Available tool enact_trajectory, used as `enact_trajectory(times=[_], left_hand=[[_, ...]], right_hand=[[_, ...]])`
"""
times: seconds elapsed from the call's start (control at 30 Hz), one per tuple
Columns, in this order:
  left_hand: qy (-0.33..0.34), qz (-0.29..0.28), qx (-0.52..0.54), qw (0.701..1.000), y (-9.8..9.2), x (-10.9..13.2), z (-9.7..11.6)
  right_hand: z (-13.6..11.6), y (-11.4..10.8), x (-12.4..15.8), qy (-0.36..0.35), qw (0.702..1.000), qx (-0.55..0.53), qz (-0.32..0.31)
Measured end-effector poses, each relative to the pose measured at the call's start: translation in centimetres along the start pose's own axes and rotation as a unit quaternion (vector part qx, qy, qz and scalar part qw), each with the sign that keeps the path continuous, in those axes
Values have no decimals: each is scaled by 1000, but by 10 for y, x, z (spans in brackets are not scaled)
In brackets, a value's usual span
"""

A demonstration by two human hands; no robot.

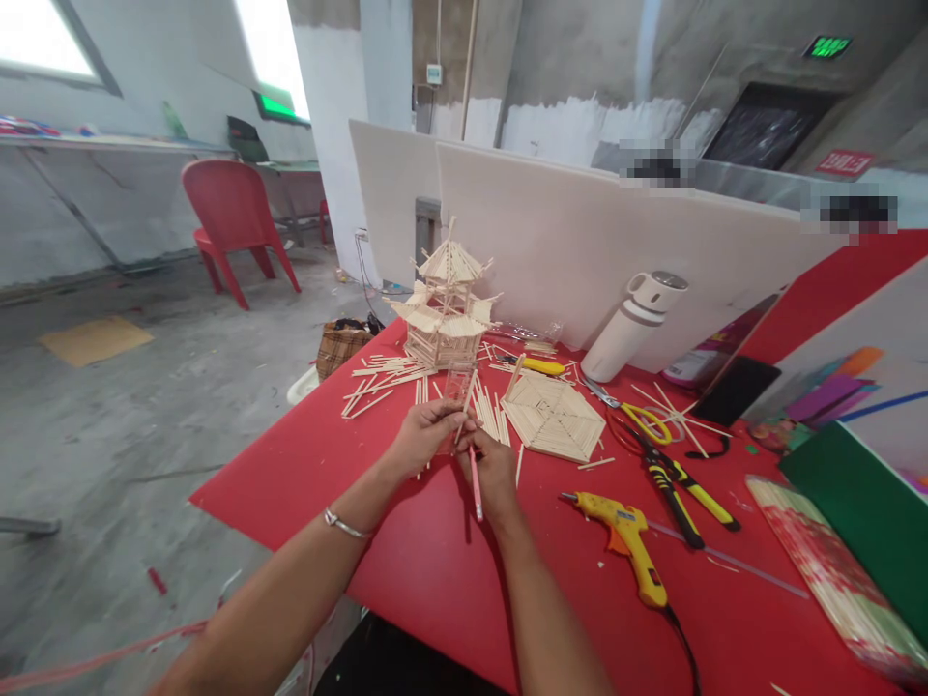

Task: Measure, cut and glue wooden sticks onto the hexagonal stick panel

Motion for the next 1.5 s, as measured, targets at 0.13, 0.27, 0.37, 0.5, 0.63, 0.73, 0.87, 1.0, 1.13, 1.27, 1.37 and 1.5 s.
enact_trajectory(times=[0.13, 0.27, 0.37, 0.5, 0.63, 0.73, 0.87, 1.0, 1.13, 1.27, 1.37, 1.5], left_hand=[[-14, 25, 8, 1000, -2, 2, -2], [-1, 29, -4, 1000, -3, 3, 0], [5, 29, -12, 1000, -3, 3, 2], [-5, 29, 1, 1000, -3, 2, 0], [-15, 36, 20, 999, -4, 2, -2], [-23, 45, 36, 998, -5, 2, -4], [-29, 45, 46, 997, -4, 2, -5], [-31, 52, 52, 997, -6, 2, -6], [-49, 60, 63, 995, -7, 3, -7], [-54, 66, 61, 994, -6, 4, -6], [-51, 67, 61, 995, -4, 4, -4], [-58, 74, 62, 994, -4, 4, -4]], right_hand=[[1, 1, 2, -15, 1000, 6, 10], [1, 1, 2, -21, 999, -26, 12], [2, 1, 2, -30, 999, -27, 16], [6, 2, 1, -31, 999, -3, 18], [10, 3, 1, -23, 1000, -9, 16], [11, 4, 1, -19, 1000, -20, 13], [12, 4, 1, -20, 999, -20, 13], [12, 4, 1, -24, 1000, -16, 10], [12, 4, 1, -22, 999, -32, 1], [12, 4, 0, -17, 999, -37, -2], [11, 4, 0, -19, 999, -46, -9], [9, 4, -1, -23, 998, -50, -12]])
Point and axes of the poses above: each hand's wrist, its own x-axis away from the middle knuckle, its own y-axis out of the palm, z = x × y, the point moved 6 cm from there along -x, towards the middle knuckle, and after that the axes turned 1 degree about -z, right-handed, at the moved point
